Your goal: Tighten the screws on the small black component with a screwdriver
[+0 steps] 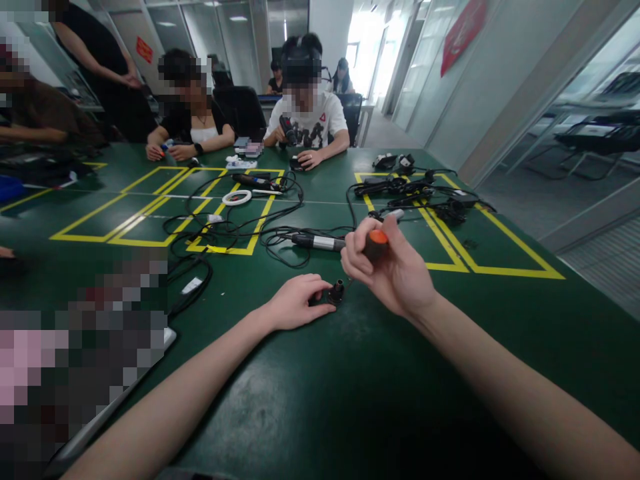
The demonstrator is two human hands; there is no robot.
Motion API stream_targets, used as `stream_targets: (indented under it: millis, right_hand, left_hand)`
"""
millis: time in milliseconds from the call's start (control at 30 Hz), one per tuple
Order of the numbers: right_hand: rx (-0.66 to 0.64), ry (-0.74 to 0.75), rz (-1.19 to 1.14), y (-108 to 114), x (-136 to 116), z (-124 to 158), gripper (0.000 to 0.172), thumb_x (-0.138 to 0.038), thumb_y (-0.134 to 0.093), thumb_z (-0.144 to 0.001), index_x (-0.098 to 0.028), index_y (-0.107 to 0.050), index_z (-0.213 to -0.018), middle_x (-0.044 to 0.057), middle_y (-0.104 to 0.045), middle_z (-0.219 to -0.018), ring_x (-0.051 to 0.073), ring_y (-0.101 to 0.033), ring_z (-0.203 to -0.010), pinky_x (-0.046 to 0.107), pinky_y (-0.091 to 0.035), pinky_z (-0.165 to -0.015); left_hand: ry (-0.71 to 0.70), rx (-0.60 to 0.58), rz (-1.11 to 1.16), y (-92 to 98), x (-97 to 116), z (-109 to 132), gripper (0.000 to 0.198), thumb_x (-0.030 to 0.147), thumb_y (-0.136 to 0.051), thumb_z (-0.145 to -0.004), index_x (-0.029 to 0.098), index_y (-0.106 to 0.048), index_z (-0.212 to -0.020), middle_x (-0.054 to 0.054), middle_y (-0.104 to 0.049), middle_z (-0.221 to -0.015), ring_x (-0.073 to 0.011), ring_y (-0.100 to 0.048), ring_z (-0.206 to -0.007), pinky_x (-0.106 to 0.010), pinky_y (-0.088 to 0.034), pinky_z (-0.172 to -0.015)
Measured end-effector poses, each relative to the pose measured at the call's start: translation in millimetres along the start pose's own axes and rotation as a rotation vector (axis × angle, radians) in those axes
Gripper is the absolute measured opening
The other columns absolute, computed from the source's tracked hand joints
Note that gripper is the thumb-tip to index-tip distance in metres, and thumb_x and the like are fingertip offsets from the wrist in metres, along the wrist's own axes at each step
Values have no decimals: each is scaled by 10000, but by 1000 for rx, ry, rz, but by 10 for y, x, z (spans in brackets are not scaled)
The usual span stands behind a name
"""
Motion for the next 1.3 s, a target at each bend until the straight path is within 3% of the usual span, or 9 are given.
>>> stream_targets:
  millis: [133,267,400,533,633,800,1000,1100,1300]
  right_hand:
    - [-21,-37,-5,22,-13,3,633,-722,-572,-959,-210,-504,-594,-93,-224,-447,72,-162,-392,230,-180,-403]
    - [-50,0,-52,46,-4,35,523,-699,-628,-927,-229,-537,-716,-121,-206,-466,66,-92,-397,219,-171,-410]
    - [-50,15,-30,29,9,30,406,-564,-689,-942,-238,-527,-763,-109,-306,-487,75,-171,-407,220,-214,-439]
    - [-27,-15,39,-16,0,-3,554,-694,-679,-898,-212,-551,-658,-51,-409,-550,91,-313,-434,251,-250,-437]
    - [-59,-73,17,-35,7,-7,639,-752,-600,-923,-209,-508,-598,-69,-305,-504,83,-230,-420,250,-208,-425]
    - [-73,-51,-55,8,26,33,566,-769,-614,-894,-242,-493,-727,-126,-218,-465,70,-95,-390,222,-150,-399]
    - [-81,-9,2,-5,24,31,424,-601,-662,-936,-238,-515,-773,-92,-377,-508,87,-240,-418,229,-237,-437]
    - [-89,-16,39,-27,6,8,519,-662,-623,-949,-219,-555,-688,-53,-413,-521,104,-331,-435,253,-262,-437]
    - [-87,-64,-14,-7,14,-4,623,-753,-556,-951,-219,-513,-631,-83,-264,-489,83,-170,-414,245,-175,-421]
  left_hand:
    - [31,-1,49,1,-9,-8,271,438,-751,-914,180,-717,-989,11,-549,-801,-146,-506,-729,-261,-376,-681]
    - [26,5,69,6,-5,-11,309,427,-751,-904,180,-733,-1089,9,-568,-815,-146,-514,-738,-262,-380,-684]
    - [24,26,123,17,-10,0,493,414,-756,-896,199,-678,-1333,15,-603,-821,-146,-522,-734,-264,-400,-703]
    - [12,25,131,10,-26,10,463,467,-729,-914,195,-714,-1289,7,-602,-811,-146,-530,-737,-258,-403,-696]
    - [14,34,143,5,-35,12,443,480,-729,-913,182,-738,-1240,4,-596,-804,-143,-530,-735,-255,-400,-686]
    - [17,43,210,9,-44,6,503,436,-762,-891,197,-694,-1328,-10,-651,-897,-141,-536,-758,-268,-439,-731]
    - [19,12,392,41,-4,-3,447,368,-806,-861,181,-721,-1258,-84,-734,-1207,-202,-635,-1039,-344,-489,-967]
    - [67,-3,387,33,11,2,427,362,-795,-869,176,-718,-1245,-63,-749,-1147,-188,-633,-983,-330,-483,-939]
    - [86,48,372,-15,-14,12,434,423,-818,-824,178,-706,-1164,-5,-676,-908,-146,-564,-789,-267,-460,-741]
Point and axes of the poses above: each hand's wrist, its own z-axis away from the middle knuckle, its own y-axis out of the back of the hand, x = y × z, the point moved 3 cm from there along -z, towards the middle knuckle
